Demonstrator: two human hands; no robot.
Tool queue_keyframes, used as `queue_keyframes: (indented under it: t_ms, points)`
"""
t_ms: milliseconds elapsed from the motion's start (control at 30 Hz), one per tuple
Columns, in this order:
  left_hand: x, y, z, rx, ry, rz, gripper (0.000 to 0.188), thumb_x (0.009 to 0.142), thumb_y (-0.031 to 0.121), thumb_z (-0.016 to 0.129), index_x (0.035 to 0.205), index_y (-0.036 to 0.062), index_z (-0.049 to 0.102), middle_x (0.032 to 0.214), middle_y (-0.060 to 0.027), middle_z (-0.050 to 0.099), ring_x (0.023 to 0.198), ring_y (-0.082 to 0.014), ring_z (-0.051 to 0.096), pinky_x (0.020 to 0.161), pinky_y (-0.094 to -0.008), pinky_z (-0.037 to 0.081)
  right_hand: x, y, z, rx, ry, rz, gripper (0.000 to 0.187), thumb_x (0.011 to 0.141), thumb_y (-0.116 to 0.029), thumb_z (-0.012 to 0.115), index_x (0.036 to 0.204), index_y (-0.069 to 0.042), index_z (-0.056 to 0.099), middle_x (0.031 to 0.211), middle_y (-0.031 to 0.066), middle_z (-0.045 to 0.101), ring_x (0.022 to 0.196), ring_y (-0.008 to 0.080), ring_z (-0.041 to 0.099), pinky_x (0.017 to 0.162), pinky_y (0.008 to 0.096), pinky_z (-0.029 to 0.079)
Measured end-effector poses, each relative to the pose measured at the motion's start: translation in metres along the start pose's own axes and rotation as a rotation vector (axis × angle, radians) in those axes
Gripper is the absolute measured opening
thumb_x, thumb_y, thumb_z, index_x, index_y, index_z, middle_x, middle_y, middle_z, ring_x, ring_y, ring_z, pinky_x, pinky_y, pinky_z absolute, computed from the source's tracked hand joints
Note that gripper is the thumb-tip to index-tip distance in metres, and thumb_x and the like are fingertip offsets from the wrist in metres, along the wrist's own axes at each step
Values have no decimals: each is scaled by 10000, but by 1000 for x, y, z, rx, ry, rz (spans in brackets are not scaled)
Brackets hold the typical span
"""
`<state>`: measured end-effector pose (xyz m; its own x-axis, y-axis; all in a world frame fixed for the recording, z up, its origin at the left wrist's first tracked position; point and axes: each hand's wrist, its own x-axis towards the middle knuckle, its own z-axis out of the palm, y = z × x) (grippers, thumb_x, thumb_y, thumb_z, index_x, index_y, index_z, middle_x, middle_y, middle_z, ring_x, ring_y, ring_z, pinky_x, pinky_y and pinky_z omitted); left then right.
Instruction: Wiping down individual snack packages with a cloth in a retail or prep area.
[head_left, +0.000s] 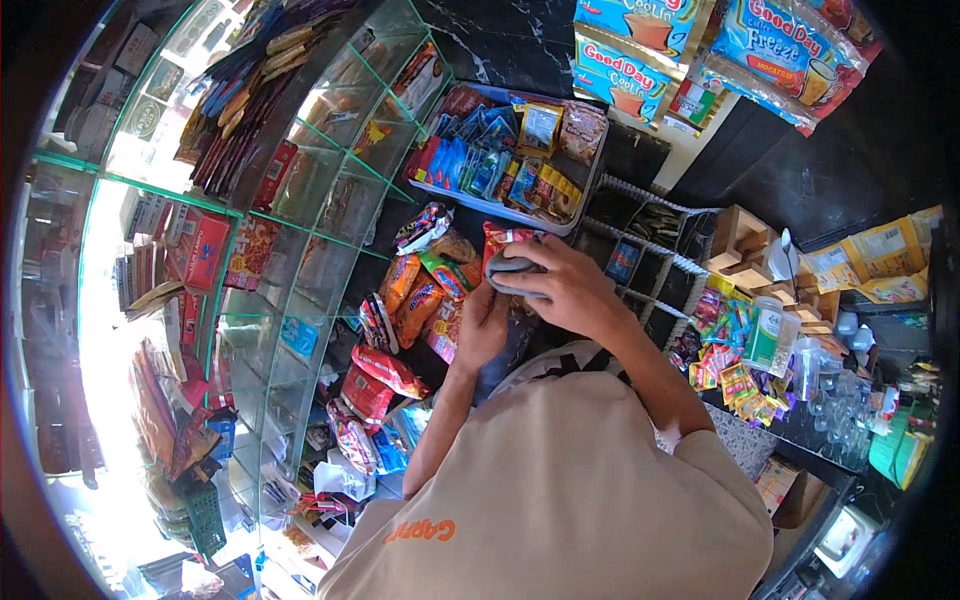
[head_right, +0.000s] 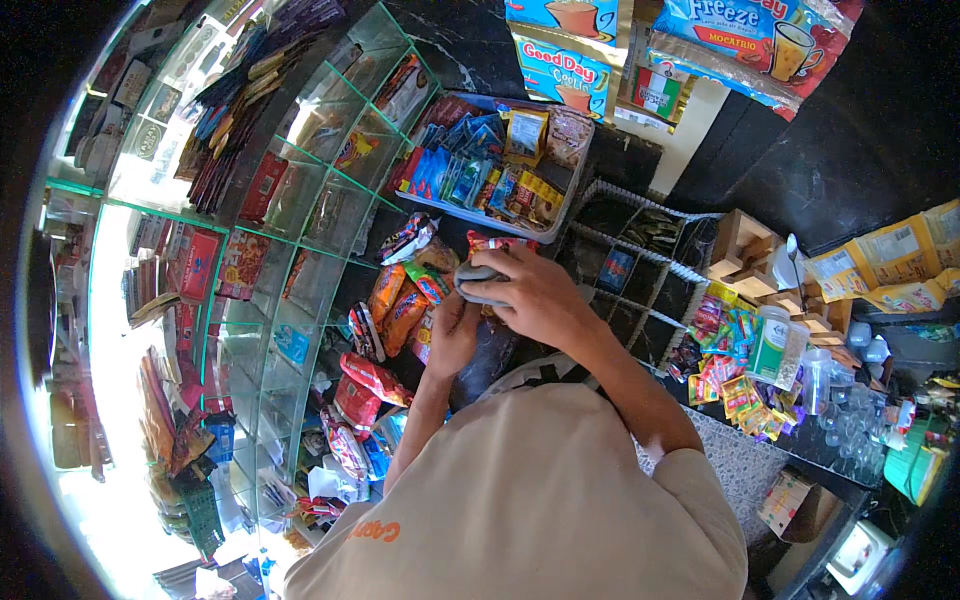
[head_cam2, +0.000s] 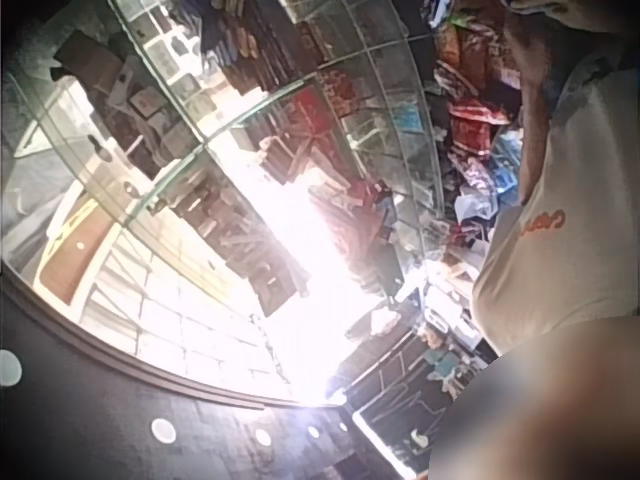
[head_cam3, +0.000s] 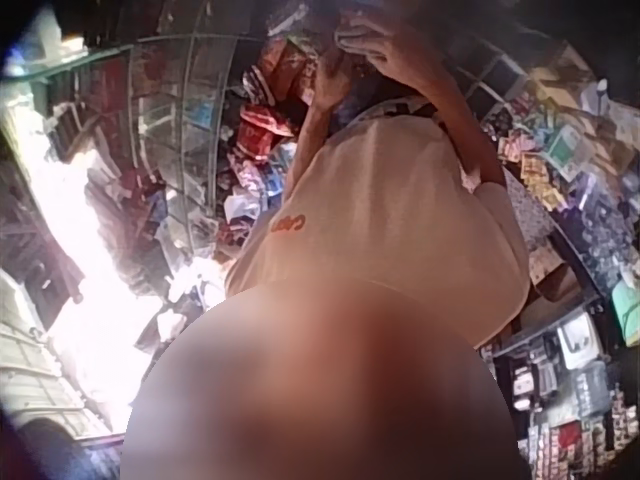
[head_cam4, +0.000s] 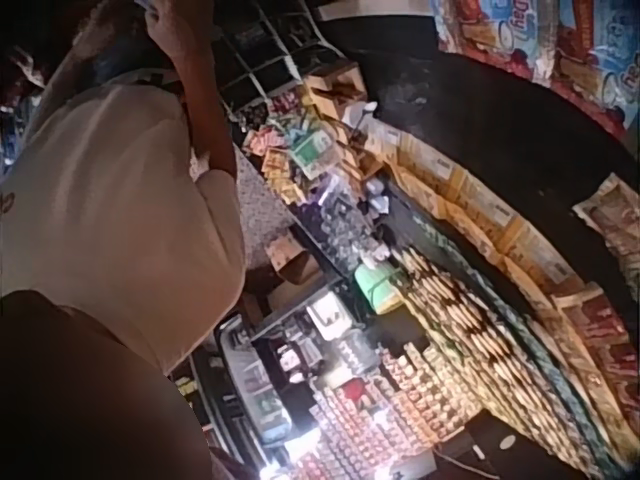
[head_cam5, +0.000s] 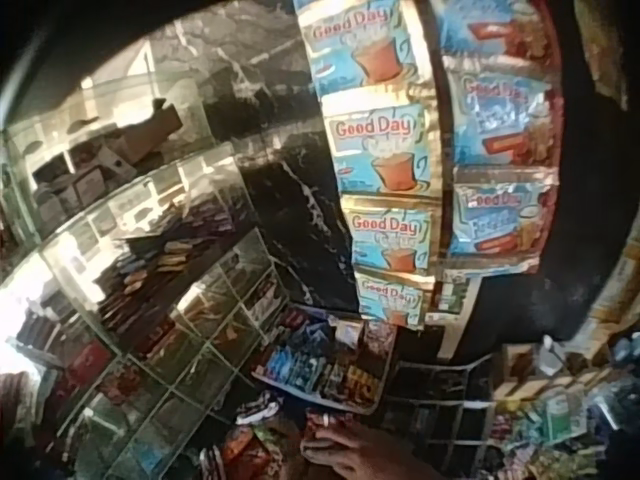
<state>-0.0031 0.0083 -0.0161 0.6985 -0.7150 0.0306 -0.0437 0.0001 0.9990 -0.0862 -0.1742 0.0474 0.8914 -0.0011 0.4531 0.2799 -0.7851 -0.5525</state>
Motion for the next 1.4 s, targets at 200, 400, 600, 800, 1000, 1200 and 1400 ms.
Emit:
queue_keyframes:
  t_ms: [200, 400, 600, 800, 1000, 1200, 1400]
  points:
    - [-1, 4, 0, -64, 3, -132, 282, 1163, 179, 505, 1316, -15, 640, 1123, -14, 707, 1023, -61, 590, 900, -267, 501, -17, 33, -15, -96, 58, 138, 389, 793, -34, 790, 1158, -166, 826, 1296, 5, 670, 1135, 276, 652, 971, 404, 577]
    - [2, 27, 14, -135, 75, -139, 305, 1177, 268, 474, 1265, 46, 665, 865, 70, 614, 719, -11, 494, 612, -213, 391, -8, 8, -28, -1, 213, 124, 403, 786, -21, 767, 1169, -136, 810, 1273, 49, 676, 1121, 297, 667, 1006, 410, 565]
    - [0, -8, 10, -345, 117, -229, 335, 1181, 308, 450, 1325, 78, 646, 845, 90, 545, 669, -1, 404, 558, -203, 294, -8, -5, -4, -57, 61, 15, 398, 772, -51, 798, 1153, -166, 810, 1348, 35, 632, 1193, 267, 653, 980, 405, 585]
    - [0, 23, 15, -686, 121, -276, 369, 1173, 281, 433, 1428, 47, 556, 1331, -98, 670, 1188, -184, 660, 1022, -368, 527, -19, 12, -19, -64, 90, 276, 379, 788, -33, 773, 1151, -136, 809, 1302, 62, 636, 1165, 292, 676, 964, 406, 587]
    - [5, 18, 8, -838, 32, -374, 486, 1179, 322, 328, 1505, -4, 479, 1435, -160, 623, 1310, -273, 631, 1139, -453, 491, -12, -4, 1, 27, 83, 221, 433, 791, -51, 763, 1220, -106, 762, 1323, 77, 603, 1127, 306, 687, 934, 417, 595]
    - [16, 28, 9, -747, 48, -332, 533, 1174, 365, 353, 1627, 87, 403, 1564, -140, 536, 1437, -276, 527, 1221, -467, 395, -16, -20, 24, -42, -94, 113, 427, 771, -75, 797, 1195, -94, 754, 1284, 76, 587, 1131, 307, 668, 916, 430, 594]
    - [18, 16, 0, -717, 36, -314, 543, 1179, 355, 344, 1655, 95, 362, 1570, -136, 533, 1412, -297, 553, 1199, -469, 433, -29, -20, 20, -27, -164, -11, 333, 758, -55, 782, 1084, -115, 816, 1290, 68, 604, 1123, 295, 660, 907, 419, 595]
